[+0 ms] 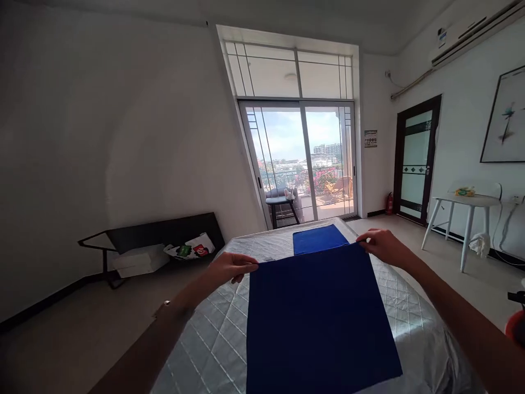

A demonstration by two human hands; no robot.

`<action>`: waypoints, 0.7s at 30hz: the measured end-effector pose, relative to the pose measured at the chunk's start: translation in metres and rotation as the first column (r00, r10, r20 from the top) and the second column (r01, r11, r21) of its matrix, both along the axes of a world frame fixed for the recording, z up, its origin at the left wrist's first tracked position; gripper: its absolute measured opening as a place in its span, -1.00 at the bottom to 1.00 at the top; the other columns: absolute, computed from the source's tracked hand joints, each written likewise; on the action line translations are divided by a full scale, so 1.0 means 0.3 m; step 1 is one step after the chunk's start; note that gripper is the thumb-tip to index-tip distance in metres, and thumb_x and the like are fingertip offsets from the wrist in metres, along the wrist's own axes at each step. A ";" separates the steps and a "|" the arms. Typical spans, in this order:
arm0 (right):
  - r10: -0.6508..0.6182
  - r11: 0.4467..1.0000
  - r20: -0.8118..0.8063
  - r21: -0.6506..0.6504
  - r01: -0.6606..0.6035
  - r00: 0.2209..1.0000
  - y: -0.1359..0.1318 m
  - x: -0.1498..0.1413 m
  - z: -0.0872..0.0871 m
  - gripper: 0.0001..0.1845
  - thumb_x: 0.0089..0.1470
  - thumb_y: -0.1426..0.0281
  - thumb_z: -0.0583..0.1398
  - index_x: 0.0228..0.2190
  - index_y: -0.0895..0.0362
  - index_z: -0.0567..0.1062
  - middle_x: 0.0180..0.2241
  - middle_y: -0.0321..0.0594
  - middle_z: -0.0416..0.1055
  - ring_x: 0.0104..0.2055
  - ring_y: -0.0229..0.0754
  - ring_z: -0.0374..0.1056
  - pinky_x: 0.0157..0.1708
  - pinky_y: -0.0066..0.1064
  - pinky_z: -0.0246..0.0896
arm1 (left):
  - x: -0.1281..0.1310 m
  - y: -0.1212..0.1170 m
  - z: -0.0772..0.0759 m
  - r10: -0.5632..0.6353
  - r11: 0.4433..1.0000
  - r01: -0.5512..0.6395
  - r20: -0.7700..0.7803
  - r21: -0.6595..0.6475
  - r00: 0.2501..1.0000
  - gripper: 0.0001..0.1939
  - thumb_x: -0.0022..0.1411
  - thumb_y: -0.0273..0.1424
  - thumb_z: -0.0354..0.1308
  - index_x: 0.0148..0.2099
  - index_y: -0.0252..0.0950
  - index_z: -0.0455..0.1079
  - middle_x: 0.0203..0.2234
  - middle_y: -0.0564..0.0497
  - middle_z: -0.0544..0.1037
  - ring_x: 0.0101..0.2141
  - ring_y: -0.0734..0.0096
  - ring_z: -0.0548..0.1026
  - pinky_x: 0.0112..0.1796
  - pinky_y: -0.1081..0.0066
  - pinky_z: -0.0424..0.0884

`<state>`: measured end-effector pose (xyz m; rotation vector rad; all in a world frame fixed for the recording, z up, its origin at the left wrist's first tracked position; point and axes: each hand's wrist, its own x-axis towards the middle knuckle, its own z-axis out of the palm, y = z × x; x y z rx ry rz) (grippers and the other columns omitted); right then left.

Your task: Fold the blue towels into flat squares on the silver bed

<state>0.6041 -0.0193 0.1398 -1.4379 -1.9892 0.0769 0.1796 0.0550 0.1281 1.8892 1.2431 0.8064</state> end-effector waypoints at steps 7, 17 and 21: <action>-0.157 0.966 -0.008 0.205 0.156 0.988 0.572 -0.001 0.358 -0.67 0.30 0.30 0.14 -0.25 0.27 0.62 -0.38 -0.20 0.63 -0.31 -0.25 0.56 -0.24 -0.51 0.35 | 0.184 0.564 0.351 0.115 0.957 -0.215 0.430 0.194 0.895 -0.67 -0.16 -0.28 0.46 -0.39 -0.34 0.46 -0.57 0.05 0.55 -0.49 0.39 0.55 -0.29 0.30 0.53; -0.311 0.927 -0.062 0.200 0.317 0.949 0.983 0.122 0.044 -0.82 0.12 0.52 0.20 -0.29 0.18 0.63 -0.31 -0.12 0.65 -0.27 -0.10 0.57 -0.21 -0.38 0.41 | 0.318 0.901 -0.056 0.067 0.856 -0.158 0.197 0.492 0.978 -0.82 0.10 -0.23 0.24 -0.28 -0.20 0.48 -0.38 0.02 0.65 -0.28 0.23 0.63 -0.16 0.26 0.53; -0.343 0.938 -0.096 -0.085 0.336 0.934 1.034 0.134 -0.423 -0.75 0.04 0.56 0.16 -0.41 0.09 0.64 -0.31 -0.19 0.65 -0.23 -0.08 0.58 -0.17 -0.36 0.43 | 0.318 0.926 -0.545 -0.028 0.897 0.029 -0.010 0.441 1.000 -0.90 0.15 -0.35 0.15 -0.31 -0.19 0.49 -0.36 0.00 0.66 -0.32 0.29 0.62 -0.20 0.30 0.55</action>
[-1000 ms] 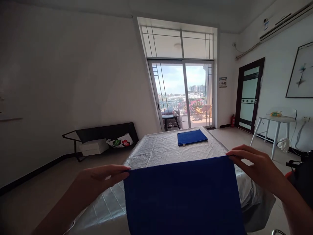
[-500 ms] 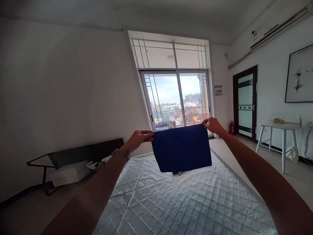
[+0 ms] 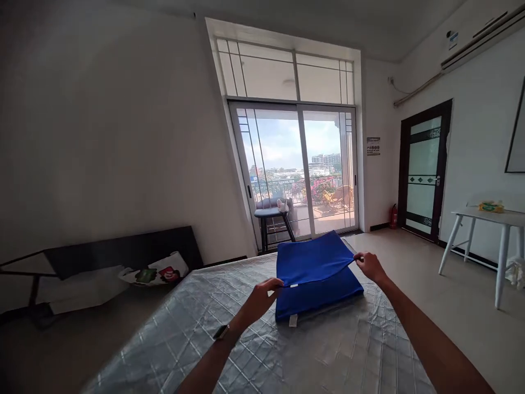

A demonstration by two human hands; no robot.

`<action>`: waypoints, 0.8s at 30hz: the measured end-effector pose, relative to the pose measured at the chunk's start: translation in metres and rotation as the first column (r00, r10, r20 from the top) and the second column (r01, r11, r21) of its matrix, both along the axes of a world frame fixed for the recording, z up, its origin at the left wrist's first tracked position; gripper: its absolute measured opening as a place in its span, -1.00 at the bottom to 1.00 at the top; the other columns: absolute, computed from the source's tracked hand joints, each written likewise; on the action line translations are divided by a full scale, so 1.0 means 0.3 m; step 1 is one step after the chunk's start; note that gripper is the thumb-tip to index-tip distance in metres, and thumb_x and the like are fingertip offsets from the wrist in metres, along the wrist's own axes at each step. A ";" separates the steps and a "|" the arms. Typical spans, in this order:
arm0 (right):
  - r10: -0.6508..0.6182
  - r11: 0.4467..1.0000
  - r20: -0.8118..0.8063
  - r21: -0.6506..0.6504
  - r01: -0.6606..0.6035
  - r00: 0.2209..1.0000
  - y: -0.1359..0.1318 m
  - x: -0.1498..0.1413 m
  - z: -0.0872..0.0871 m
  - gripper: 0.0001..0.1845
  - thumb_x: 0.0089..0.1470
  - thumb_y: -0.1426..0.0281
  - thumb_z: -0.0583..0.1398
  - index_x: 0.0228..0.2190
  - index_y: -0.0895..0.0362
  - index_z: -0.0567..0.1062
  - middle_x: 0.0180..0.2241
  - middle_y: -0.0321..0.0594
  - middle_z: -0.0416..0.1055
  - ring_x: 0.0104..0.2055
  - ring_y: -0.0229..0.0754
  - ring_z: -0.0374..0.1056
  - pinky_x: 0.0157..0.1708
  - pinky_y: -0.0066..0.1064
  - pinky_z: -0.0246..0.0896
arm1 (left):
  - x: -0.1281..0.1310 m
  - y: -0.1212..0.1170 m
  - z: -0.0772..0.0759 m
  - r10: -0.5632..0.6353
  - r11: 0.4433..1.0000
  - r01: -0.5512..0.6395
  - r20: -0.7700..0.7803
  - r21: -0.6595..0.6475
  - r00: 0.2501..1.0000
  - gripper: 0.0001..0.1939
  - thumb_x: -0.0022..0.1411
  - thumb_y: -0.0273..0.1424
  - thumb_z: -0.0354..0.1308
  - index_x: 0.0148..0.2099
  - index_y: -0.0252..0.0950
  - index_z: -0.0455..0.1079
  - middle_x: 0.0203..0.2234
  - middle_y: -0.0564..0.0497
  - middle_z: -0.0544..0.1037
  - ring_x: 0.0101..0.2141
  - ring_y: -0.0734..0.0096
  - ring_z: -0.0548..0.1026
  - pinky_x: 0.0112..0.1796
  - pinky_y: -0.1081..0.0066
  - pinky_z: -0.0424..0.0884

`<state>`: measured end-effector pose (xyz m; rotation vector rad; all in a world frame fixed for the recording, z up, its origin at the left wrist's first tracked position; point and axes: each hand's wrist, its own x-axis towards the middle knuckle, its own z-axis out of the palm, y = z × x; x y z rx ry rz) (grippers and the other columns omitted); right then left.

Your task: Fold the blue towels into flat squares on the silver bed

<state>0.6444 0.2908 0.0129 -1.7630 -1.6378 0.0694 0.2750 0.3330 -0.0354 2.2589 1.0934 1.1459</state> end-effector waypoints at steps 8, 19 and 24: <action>0.062 0.996 -0.025 -0.061 -0.063 0.998 -0.001 0.022 -0.398 -0.74 -0.02 0.51 0.13 -0.38 0.06 0.62 -0.24 -0.19 0.60 -0.24 -0.10 0.54 -0.11 -0.31 0.40 | -0.040 -0.020 -0.301 0.053 0.997 -0.044 -0.146 0.062 0.988 -0.84 0.19 -0.47 0.10 -0.24 -0.15 0.48 -0.26 -0.01 0.64 -0.17 0.25 0.60 -0.06 0.23 0.52; 0.002 0.999 0.236 -0.043 0.008 0.972 -0.010 0.025 -0.424 -0.83 0.12 0.40 0.11 -0.37 0.05 0.52 -0.24 -0.18 0.55 -0.11 -0.07 0.45 -0.03 -0.29 0.26 | -0.036 -0.049 -0.274 0.074 0.997 -0.065 -0.275 0.038 0.959 -0.86 0.22 -0.38 0.01 -0.36 -0.17 0.38 -0.39 0.04 0.53 -0.39 0.35 0.49 -0.29 0.36 0.39; -0.033 0.999 0.164 0.005 0.033 0.986 0.015 0.040 -0.438 -0.71 0.24 0.30 0.03 -0.43 0.06 0.48 -0.27 -0.13 0.53 -0.17 -0.09 0.45 -0.06 -0.31 0.27 | -0.032 -0.023 -0.270 0.339 0.940 -0.335 -0.224 0.060 0.914 -0.65 0.31 -0.13 -0.03 -0.47 -0.17 0.30 -0.51 0.03 0.48 -0.47 0.32 0.46 -0.34 0.34 0.33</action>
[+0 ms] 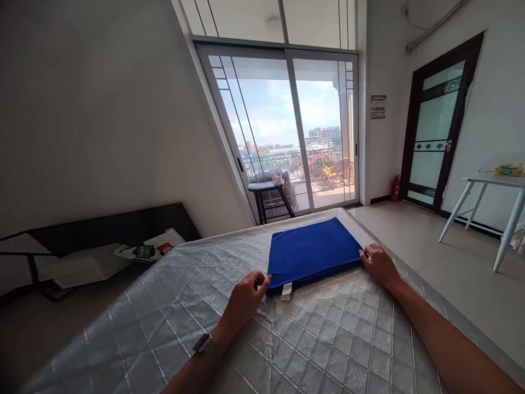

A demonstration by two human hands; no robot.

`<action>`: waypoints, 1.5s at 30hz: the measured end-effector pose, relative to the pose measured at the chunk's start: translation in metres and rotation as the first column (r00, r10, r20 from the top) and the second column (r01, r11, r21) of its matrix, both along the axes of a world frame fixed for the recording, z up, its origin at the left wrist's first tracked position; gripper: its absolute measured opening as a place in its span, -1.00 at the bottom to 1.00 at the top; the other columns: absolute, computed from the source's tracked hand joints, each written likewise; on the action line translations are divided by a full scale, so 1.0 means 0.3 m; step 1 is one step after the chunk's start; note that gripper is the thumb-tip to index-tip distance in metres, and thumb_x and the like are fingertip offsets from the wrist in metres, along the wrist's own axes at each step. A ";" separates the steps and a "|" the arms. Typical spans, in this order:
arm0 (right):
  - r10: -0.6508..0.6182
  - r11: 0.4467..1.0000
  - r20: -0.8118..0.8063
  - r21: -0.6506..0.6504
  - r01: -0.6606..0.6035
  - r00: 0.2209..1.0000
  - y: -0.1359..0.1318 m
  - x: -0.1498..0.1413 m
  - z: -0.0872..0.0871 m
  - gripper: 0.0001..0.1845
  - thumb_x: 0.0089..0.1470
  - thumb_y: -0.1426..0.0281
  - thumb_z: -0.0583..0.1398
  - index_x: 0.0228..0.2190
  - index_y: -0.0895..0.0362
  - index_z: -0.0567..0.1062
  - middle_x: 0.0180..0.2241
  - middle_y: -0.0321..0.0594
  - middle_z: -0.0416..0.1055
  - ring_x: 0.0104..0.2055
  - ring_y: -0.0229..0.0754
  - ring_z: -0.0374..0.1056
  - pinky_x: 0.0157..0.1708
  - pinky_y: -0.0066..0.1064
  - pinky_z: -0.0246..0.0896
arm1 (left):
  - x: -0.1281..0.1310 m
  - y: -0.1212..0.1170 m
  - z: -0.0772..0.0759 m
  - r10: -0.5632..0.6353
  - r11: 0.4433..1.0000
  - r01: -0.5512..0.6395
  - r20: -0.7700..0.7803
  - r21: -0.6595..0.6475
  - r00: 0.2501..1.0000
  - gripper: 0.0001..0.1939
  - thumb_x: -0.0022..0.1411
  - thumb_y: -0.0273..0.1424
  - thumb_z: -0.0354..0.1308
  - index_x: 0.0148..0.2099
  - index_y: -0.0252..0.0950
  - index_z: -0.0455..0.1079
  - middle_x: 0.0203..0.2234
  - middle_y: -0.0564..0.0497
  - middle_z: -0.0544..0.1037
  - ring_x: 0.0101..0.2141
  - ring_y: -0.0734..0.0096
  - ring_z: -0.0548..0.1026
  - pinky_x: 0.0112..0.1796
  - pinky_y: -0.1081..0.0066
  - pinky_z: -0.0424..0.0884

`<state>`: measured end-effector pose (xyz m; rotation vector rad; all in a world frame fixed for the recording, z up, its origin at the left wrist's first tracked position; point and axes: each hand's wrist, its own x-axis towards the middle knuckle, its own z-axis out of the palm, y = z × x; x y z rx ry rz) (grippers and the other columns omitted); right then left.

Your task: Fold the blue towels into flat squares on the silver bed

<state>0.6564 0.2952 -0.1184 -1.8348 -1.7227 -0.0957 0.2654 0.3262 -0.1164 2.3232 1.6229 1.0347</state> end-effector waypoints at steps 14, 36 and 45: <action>-0.220 0.908 -0.090 -0.382 0.170 0.971 0.009 -0.030 0.062 -0.65 0.23 0.20 0.16 -0.15 0.16 0.61 -0.15 -0.03 0.62 -0.08 0.00 0.53 -0.19 -0.37 0.29 | 0.029 0.023 -0.003 0.081 0.918 -0.164 -0.235 -0.362 0.969 -0.53 0.29 0.00 -0.02 -0.46 -0.23 0.40 -0.46 -0.09 0.60 -0.32 0.20 0.54 -0.30 0.34 0.24; -0.220 0.948 -0.446 -0.306 0.083 0.868 0.050 0.002 0.012 -0.60 0.14 0.29 0.22 0.02 0.11 0.47 -0.29 -0.20 0.59 -0.26 -0.14 0.51 -0.21 -0.41 0.33 | 0.045 0.056 -0.038 0.086 0.885 0.250 0.666 -0.392 0.741 -0.39 -0.18 0.04 0.32 -0.15 -0.23 0.39 -0.72 0.29 0.29 -0.71 0.58 0.17 -0.62 0.51 0.04; -0.009 0.994 -0.960 -0.039 -0.105 0.279 0.003 -0.069 0.111 -0.64 -0.17 0.46 0.35 -0.24 0.03 0.48 -0.45 -0.35 0.42 -0.42 -0.26 0.38 -0.47 -0.52 0.34 | 0.055 0.011 0.069 0.254 0.824 0.366 0.860 -0.432 0.442 -0.71 -0.05 -0.27 0.40 -0.30 -0.25 0.44 -0.55 0.11 0.49 -0.57 0.51 0.47 -0.48 0.49 0.40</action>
